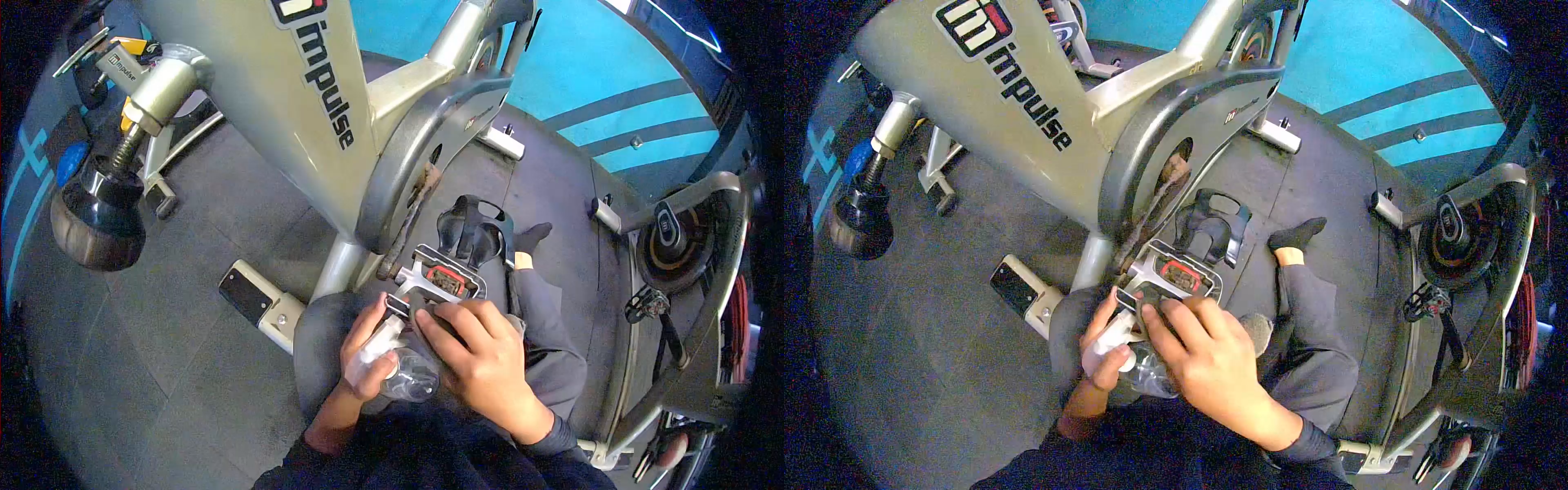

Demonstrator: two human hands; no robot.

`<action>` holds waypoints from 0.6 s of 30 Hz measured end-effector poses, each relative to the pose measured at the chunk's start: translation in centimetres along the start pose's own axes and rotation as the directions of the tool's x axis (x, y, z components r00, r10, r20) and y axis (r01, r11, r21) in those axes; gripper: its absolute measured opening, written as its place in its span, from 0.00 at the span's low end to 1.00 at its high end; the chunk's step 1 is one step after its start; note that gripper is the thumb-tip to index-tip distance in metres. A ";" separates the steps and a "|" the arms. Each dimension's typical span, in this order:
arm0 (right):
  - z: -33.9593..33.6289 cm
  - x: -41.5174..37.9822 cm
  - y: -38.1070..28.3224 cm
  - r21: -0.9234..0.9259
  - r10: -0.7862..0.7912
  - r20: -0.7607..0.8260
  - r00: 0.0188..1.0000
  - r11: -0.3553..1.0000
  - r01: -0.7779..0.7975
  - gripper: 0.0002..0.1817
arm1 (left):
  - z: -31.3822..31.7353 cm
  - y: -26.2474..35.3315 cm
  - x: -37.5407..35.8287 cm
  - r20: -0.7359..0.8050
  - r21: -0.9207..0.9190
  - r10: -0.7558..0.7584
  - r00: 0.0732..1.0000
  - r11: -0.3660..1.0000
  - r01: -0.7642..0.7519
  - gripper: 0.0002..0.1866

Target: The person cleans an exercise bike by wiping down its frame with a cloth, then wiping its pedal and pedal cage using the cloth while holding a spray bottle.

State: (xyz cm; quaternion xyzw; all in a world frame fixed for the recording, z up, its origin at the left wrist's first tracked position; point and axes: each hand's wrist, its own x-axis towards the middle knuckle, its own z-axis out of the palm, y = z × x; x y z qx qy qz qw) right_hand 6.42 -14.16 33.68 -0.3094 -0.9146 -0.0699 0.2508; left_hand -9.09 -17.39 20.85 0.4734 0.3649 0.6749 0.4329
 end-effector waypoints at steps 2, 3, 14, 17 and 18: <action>0.6 0.8 -0.3 -0.021 -0.024 -0.005 1.000 0.999 0.024 0.21 | -0.1 0.4 0.1 -0.005 0.164 0.077 0.997 0.984 -0.075 0.40; 0.9 1.2 -0.4 -0.039 -0.049 -0.010 0.999 0.998 0.049 0.20 | -0.3 0.3 0.1 -0.006 0.163 0.078 0.997 0.984 -0.076 0.40; 0.7 2.2 -1.0 -0.164 -0.075 0.118 0.990 0.982 0.094 0.20 | -0.8 0.0 0.4 0.015 0.172 0.117 0.993 0.978 -0.118 0.38; -0.8 0.9 -0.6 -0.202 -0.093 0.180 0.979 0.971 0.129 0.20 | -1.0 -0.5 0.1 -0.004 0.151 0.110 0.994 0.983 -0.108 0.38; -1.1 0.5 -0.5 -0.203 -0.079 0.181 0.980 0.972 0.116 0.21 | -0.9 -0.5 0.2 -0.008 0.149 0.110 0.994 0.983 -0.108 0.38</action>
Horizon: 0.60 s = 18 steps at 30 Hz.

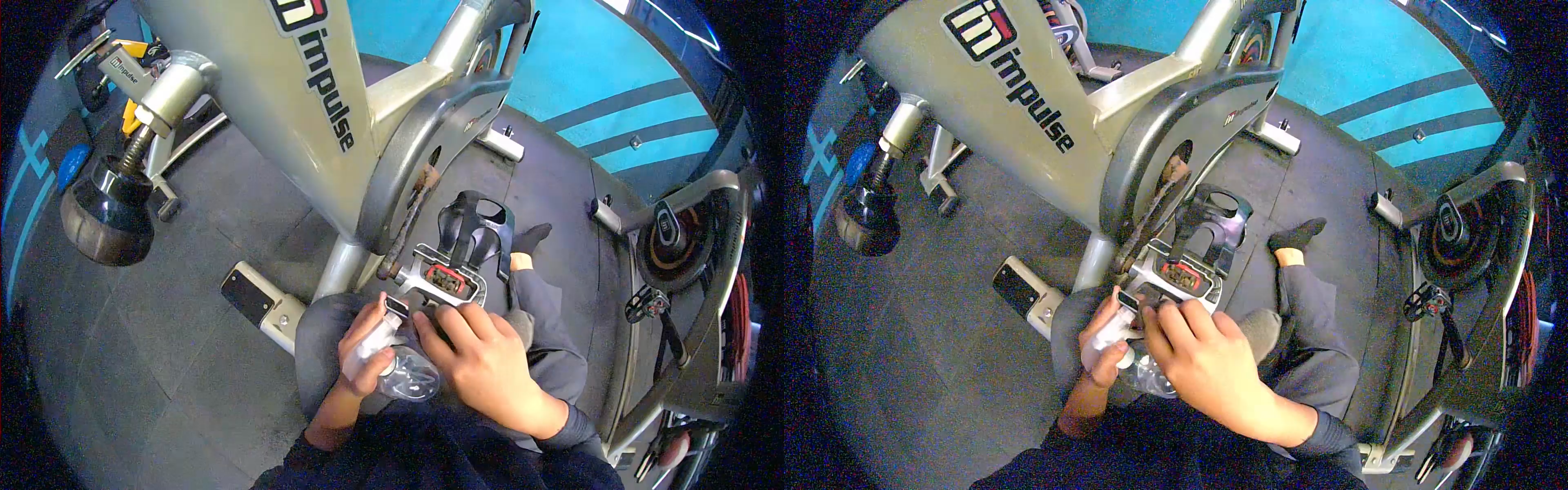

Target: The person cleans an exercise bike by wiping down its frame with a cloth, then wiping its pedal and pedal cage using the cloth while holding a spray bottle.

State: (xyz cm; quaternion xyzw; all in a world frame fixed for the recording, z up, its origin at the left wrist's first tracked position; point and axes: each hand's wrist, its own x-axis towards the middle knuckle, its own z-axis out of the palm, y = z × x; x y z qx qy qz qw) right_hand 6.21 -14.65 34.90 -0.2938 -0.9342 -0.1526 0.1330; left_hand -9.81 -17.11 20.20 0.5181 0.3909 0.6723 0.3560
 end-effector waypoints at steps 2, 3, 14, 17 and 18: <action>0.5 0.0 0.0 -0.011 -0.017 -0.036 0.999 1.000 0.016 0.21 | 0.3 0.3 0.2 0.014 -0.095 -0.044 0.999 0.994 0.045 0.37; 0.7 0.1 -0.1 -0.022 -0.030 -0.077 0.997 0.999 0.028 0.21 | 0.3 0.1 0.1 0.015 -0.098 -0.048 0.999 0.994 0.049 0.37; 1.5 1.5 -0.6 0.045 0.007 -0.046 0.999 0.999 -0.005 0.20 | -0.1 -0.3 -0.1 0.005 -0.034 0.021 1.000 0.999 -0.020 0.38; 0.5 -0.6 0.0 0.005 0.004 -0.026 1.000 1.000 -0.004 0.22 | -0.1 -0.5 -0.3 0.032 -0.149 -0.070 0.997 0.986 0.074 0.38; 0.4 -1.3 0.1 -0.020 0.007 -0.029 1.000 1.000 -0.008 0.22 | 0.1 0.0 -0.1 0.037 -0.185 -0.088 0.995 0.978 0.093 0.38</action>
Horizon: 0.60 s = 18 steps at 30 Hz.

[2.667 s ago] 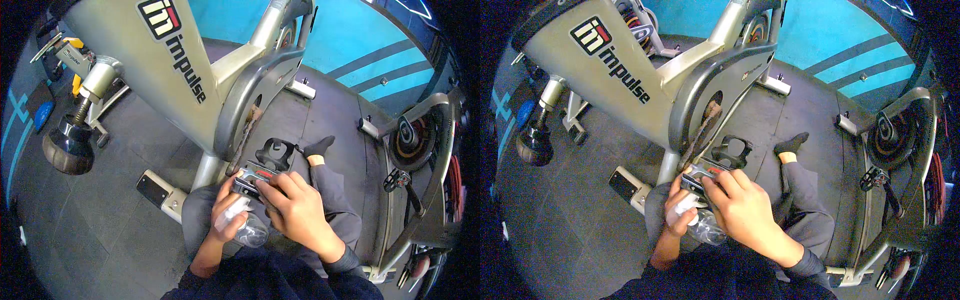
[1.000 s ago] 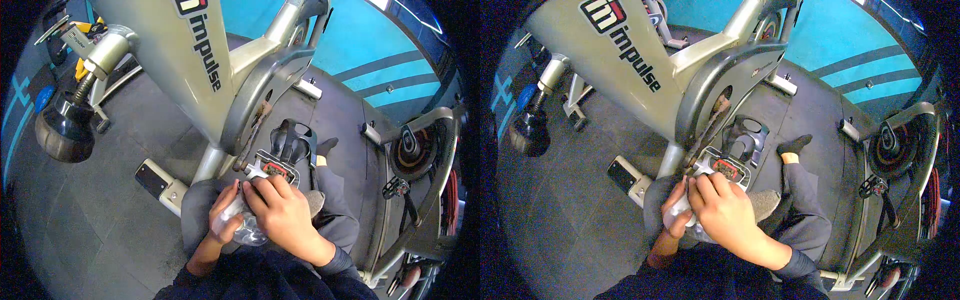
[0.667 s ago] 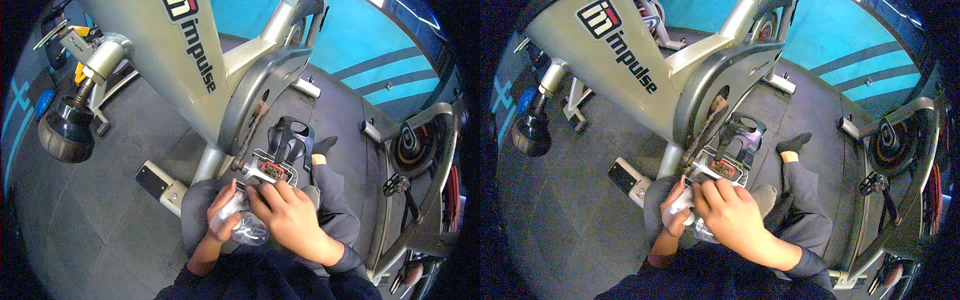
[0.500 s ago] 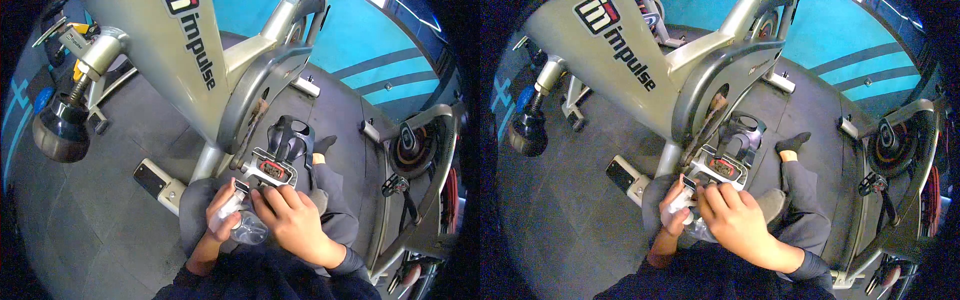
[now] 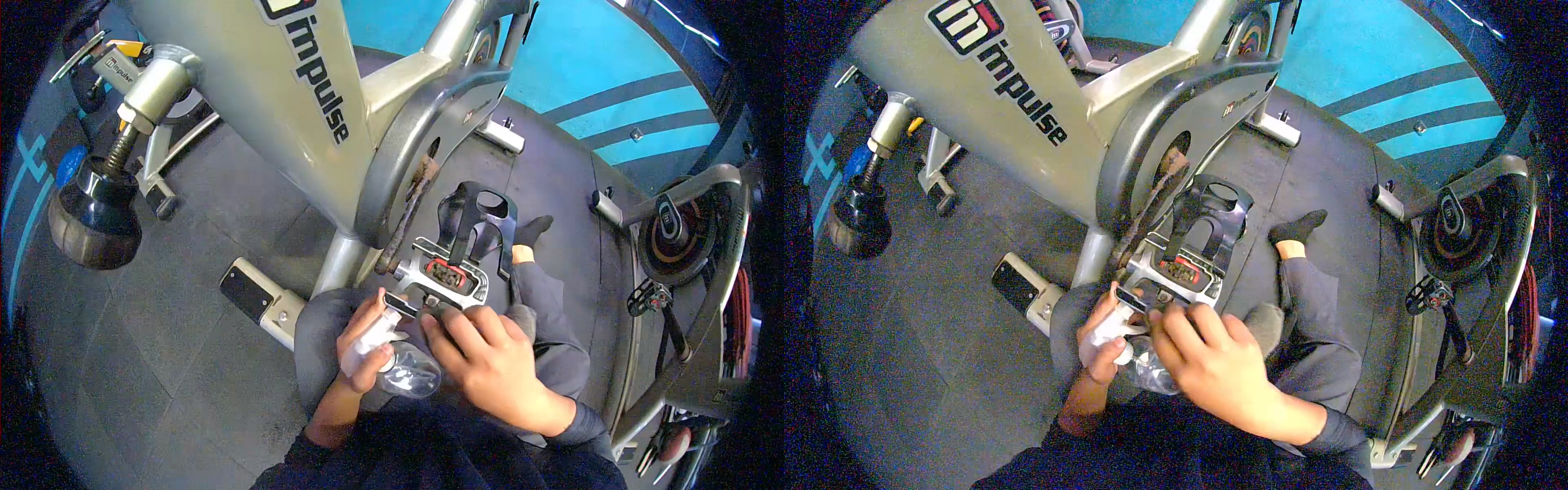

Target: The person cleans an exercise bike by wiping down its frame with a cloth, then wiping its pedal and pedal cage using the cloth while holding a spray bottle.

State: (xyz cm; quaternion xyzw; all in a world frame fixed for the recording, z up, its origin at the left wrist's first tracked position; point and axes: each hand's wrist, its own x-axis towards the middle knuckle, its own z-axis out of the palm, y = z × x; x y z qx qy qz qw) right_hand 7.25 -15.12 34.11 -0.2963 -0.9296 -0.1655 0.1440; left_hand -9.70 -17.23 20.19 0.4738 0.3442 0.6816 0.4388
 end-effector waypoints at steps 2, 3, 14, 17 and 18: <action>-0.6 -0.9 0.3 -0.021 -0.005 -0.001 1.000 1.000 0.005 0.22 | 0.4 0.2 0.0 -0.006 -0.038 0.000 1.000 0.999 0.000 0.38; -0.8 -1.3 0.5 -0.042 -0.009 -0.003 1.000 0.999 0.009 0.23 | 0.5 0.2 0.1 -0.010 -0.076 0.001 1.000 0.997 -0.001 0.38; 1.5 0.8 -0.2 -0.014 -0.026 -0.101 0.995 1.000 0.024 0.17 | 0.0 0.1 0.2 0.025 -0.010 0.036 0.999 0.999 -0.036 0.39; 1.3 0.0 0.4 0.025 -0.025 -0.093 0.995 0.999 0.028 0.19 | 0.3 0.6 0.3 0.021 -0.036 0.002 1.000 0.999 -0.001 0.39; 1.0 -0.5 0.5 0.027 -0.024 -0.080 0.997 0.999 0.026 0.20 | 0.6 0.6 0.3 0.017 -0.103 -0.012 1.000 0.995 0.014 0.39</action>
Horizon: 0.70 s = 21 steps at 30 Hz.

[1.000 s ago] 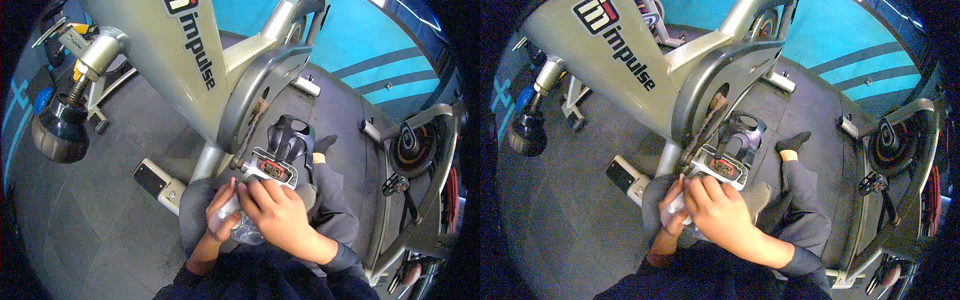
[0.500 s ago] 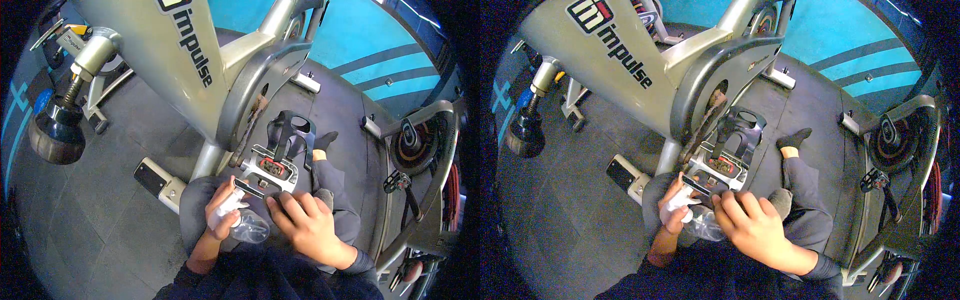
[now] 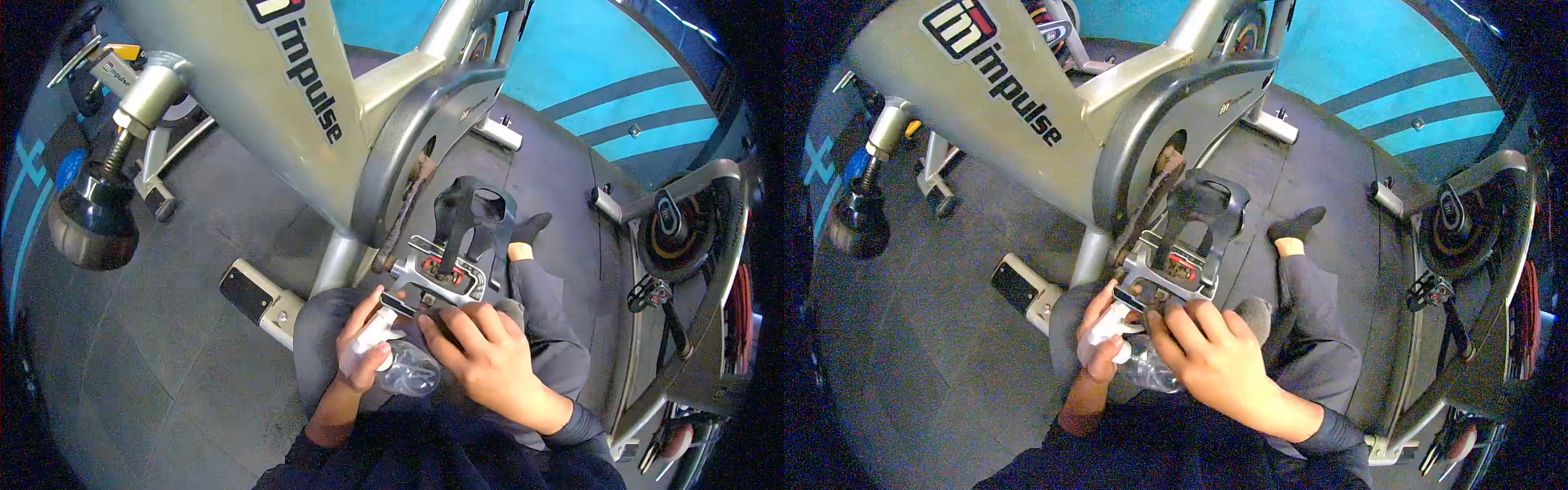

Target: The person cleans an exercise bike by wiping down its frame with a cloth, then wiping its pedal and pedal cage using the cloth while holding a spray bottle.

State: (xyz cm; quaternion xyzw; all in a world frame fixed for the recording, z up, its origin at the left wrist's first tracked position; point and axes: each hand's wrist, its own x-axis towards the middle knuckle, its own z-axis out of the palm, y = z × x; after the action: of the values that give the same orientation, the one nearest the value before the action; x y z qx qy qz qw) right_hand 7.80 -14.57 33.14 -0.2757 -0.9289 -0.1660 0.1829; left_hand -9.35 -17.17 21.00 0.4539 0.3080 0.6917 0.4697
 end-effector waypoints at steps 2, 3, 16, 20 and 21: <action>-0.5 -1.0 0.3 -0.001 0.005 0.013 1.000 1.000 -0.005 0.21 | 0.2 -0.3 -0.1 0.008 -0.033 0.002 1.000 0.999 -0.001 0.38; -0.7 -1.5 0.4 0.000 0.007 0.020 1.000 1.000 -0.007 0.21 | 0.3 -0.5 -0.2 0.013 -0.060 0.008 1.000 0.998 -0.007 0.38; 0.1 -0.9 -0.3 0.013 0.053 -0.038 0.998 0.999 -0.052 0.23 | -0.3 -0.4 0.0 0.025 0.090 0.017 1.000 0.996 -0.019 0.37; -0.7 -2.5 0.6 -0.013 0.028 -0.035 0.999 1.000 -0.029 0.22 | -0.1 -0.3 -0.1 0.013 0.050 0.002 1.000 0.999 -0.003 0.37; -1.1 -2.9 0.8 -0.021 0.033 -0.029 0.999 0.999 -0.033 0.22 | -0.1 -0.4 -0.2 0.001 0.025 -0.003 1.000 1.000 0.003 0.37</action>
State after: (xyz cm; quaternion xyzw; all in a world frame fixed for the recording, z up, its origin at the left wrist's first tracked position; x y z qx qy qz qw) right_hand 10.85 -15.67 33.00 -0.2905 -0.9197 -0.1770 0.1961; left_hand -9.22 -17.15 20.54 0.4597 0.3173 0.6867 0.4652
